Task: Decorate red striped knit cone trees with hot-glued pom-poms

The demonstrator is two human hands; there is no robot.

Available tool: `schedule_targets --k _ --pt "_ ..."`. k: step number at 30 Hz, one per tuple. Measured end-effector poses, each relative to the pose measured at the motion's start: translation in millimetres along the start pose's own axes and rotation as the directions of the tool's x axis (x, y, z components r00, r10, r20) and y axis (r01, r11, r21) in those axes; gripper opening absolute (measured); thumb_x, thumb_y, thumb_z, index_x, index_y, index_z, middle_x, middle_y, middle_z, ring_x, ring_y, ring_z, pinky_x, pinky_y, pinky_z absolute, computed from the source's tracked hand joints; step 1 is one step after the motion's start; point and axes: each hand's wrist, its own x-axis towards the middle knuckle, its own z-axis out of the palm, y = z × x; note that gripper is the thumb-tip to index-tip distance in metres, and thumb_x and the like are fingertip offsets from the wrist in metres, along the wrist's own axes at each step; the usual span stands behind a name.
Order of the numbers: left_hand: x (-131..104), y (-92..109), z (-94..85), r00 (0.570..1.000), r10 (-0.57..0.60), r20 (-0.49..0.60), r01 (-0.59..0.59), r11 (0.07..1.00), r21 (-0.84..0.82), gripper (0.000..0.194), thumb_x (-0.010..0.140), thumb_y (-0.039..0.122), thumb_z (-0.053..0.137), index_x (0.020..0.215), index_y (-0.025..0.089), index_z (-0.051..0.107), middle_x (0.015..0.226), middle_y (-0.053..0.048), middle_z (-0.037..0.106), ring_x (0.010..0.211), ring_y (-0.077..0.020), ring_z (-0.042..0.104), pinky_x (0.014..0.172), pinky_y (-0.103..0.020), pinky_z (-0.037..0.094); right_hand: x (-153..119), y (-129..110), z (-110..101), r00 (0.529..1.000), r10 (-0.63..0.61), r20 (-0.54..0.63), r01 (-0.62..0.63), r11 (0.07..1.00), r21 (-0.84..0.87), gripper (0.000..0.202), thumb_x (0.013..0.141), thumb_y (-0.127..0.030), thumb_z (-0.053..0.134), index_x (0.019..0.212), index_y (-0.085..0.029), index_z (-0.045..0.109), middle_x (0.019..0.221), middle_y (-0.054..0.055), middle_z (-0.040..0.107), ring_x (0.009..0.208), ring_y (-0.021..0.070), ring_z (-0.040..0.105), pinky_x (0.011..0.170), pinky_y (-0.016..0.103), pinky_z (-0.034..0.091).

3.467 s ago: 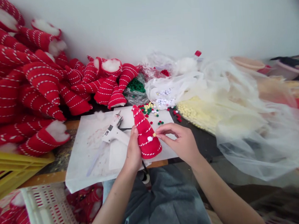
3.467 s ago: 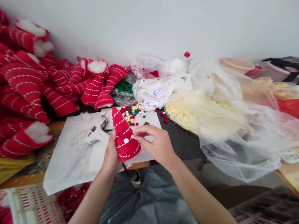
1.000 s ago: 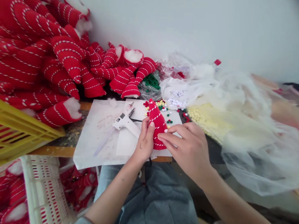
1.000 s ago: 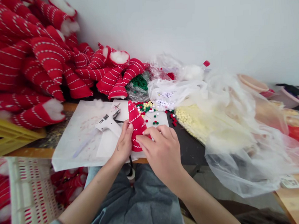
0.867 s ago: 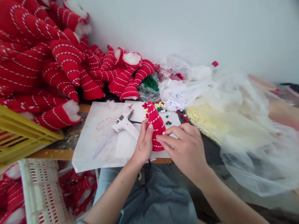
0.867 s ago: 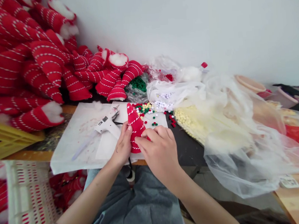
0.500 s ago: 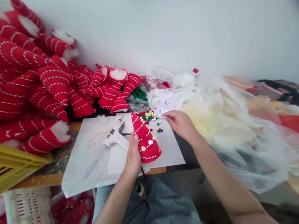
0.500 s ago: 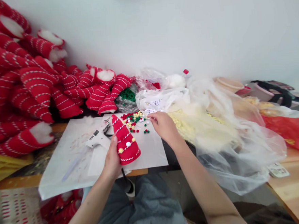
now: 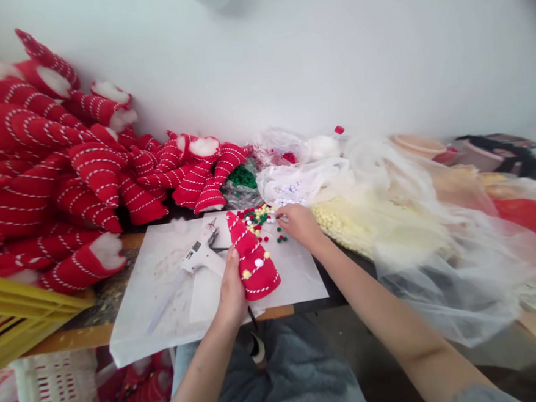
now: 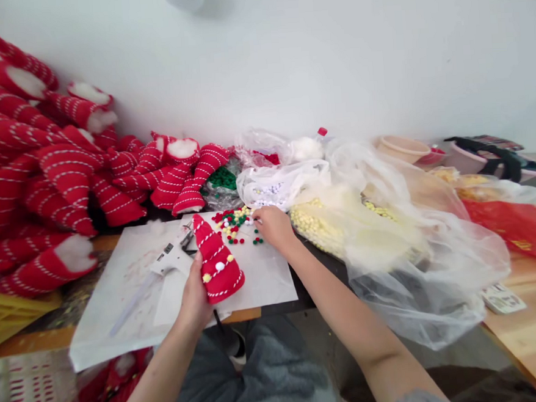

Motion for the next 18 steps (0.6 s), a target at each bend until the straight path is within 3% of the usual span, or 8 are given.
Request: schedule_targets --k 2,4,6,8,12,18 --pt "-1.2 0.9 1.2 1.0 -0.012 -0.01 0.011 1.0 -0.008 0.031 0.097 0.043 0.059 0.115 0.021 0.069 0.108 -0.009 0.081 0.104 -0.0269 0.078 0.095 -0.041 0.061 -9.0 -6.0 -9.2 1.0 0.0 -0.031 0.002 0.999 0.05 0.016 0.091 -0.016 0.068 0.102 -0.022 0.079 0.107 0.008 0.08 0.101 0.0242 0.072 0.092 0.035 0.054" --pt "-1.3 0.5 1.3 1.0 -0.011 -0.005 0.011 1.0 -0.012 0.033 0.096 0.044 0.059 0.117 0.02 0.069 0.108 -0.01 0.081 0.103 -0.0275 0.078 0.094 -0.041 0.061 -22.6 -17.2 -19.9 0.998 -0.026 -0.054 0.037 0.975 0.217 0.014 0.091 -0.021 0.07 0.103 -0.022 0.077 0.102 0.005 0.08 0.085 0.0193 0.073 0.082 0.031 0.057" --pt "-0.6 -0.7 0.6 1.0 0.006 0.017 -0.006 1.0 -0.014 0.036 0.095 0.045 0.06 0.118 0.019 0.069 0.109 -0.01 0.081 0.104 -0.0281 0.078 0.094 -0.042 0.061 -38.2 -31.5 -30.6 0.993 -0.082 -0.083 0.112 0.867 0.485 0.012 0.088 -0.024 0.073 0.099 -0.022 0.075 0.096 0.002 0.08 0.073 0.0156 0.07 0.072 0.028 0.057" --pt "0.3 -1.8 -0.4 0.999 0.034 0.038 -0.034 0.999 -0.013 0.037 0.094 0.046 0.062 0.117 0.019 0.069 0.112 -0.01 0.08 0.11 -0.0287 0.076 0.097 -0.042 0.06 -52.0 -45.3 -39.6 0.98 -0.158 -0.117 0.196 0.749 0.633 0.009 0.086 -0.025 0.075 0.094 -0.022 0.075 0.094 0.002 0.08 0.072 0.0147 0.069 0.072 0.028 0.056" --pt "1.3 -3.6 -2.1 0.995 0.084 0.061 -0.084 0.996 -0.006 0.039 0.092 0.05 0.065 0.116 0.019 0.071 0.115 -0.01 0.08 0.118 -0.0296 0.072 0.102 -0.042 0.057 -64.6 -60.5 -47.2 0.956 -0.242 -0.165 0.292 0.736 0.61 0.005 0.086 -0.02 0.076 0.09 -0.023 0.077 0.093 0.001 0.08 0.079 0.0157 0.071 0.076 0.028 0.055" --pt "9.9 -13.7 -14.4 0.981 0.145 0.128 -0.153 0.987 0.055 0.045 0.094 0.054 0.063 0.123 0.019 0.069 0.128 -0.011 0.075 0.125 -0.0299 0.068 0.108 -0.042 0.053 -61.6 -59.7 -41.7 0.934 -0.279 -0.222 0.355 0.77 0.53 0.011 0.085 -0.013 0.082 0.09 -0.023 0.08 0.086 0.0 0.08 0.077 0.0158 0.069 0.075 0.028 0.054"
